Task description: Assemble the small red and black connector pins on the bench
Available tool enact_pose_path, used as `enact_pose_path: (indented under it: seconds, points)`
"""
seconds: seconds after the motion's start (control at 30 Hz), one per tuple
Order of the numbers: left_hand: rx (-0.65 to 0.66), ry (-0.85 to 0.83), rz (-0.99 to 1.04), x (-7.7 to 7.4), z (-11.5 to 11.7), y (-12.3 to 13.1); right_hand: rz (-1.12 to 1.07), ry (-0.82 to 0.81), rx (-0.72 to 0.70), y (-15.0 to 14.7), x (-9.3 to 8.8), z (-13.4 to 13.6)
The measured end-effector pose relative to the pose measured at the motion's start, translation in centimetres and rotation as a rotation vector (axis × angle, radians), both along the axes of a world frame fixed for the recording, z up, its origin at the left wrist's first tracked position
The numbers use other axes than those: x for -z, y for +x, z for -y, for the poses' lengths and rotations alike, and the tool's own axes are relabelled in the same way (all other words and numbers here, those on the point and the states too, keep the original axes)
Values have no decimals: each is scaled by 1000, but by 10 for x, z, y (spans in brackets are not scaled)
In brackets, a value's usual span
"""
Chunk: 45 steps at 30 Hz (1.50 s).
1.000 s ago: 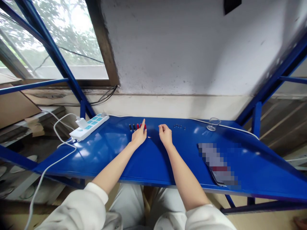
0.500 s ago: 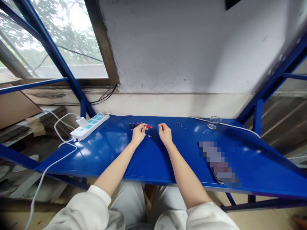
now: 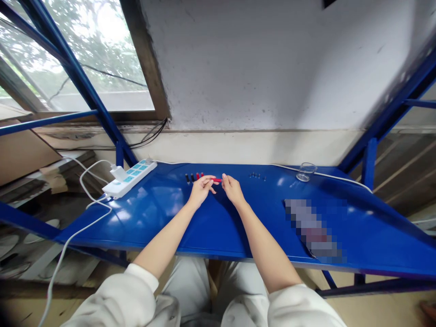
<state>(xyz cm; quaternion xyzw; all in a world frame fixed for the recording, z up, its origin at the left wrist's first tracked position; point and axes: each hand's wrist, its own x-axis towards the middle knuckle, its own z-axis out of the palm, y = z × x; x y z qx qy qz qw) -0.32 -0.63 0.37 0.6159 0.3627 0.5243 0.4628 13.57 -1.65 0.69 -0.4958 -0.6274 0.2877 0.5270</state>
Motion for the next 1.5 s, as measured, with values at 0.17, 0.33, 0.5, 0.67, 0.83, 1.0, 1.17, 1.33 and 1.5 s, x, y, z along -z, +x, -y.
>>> enact_pose_path:
  seconds: [0.17, 0.33, 0.5, 0.67, 0.83, 1.0, 1.17, 1.33, 1.5]
  points:
    - [-13, -5, -15, -1, 1, 0, 46, 46, 32, 0, 0, 1]
    - [-87, 4, -35, -2, 1, -2, 58, 66, -9, 1, 1, 0]
    - [-176, 15, -41, -4, 3, -4, -44, -16, -130, 1, 0, -4]
    - [-276, 51, -17, -8, 5, -5, -150, -60, -154, 1, -4, -4]
    - [-348, 41, 38, -8, 2, -7, -205, -96, -69, 6, -6, -5]
    - [-256, -53, 22, -4, 0, -7, -302, -90, -13, 6, -4, -6]
    - [-120, -74, -28, -3, 3, -4, -226, -118, -106, 0, -4, -3]
    - [-140, -63, 9, -2, 2, -4, -131, -189, -201, -2, -2, -1]
    - [-143, -47, 10, 1, -1, -5, -65, -204, -277, -3, 0, 0]
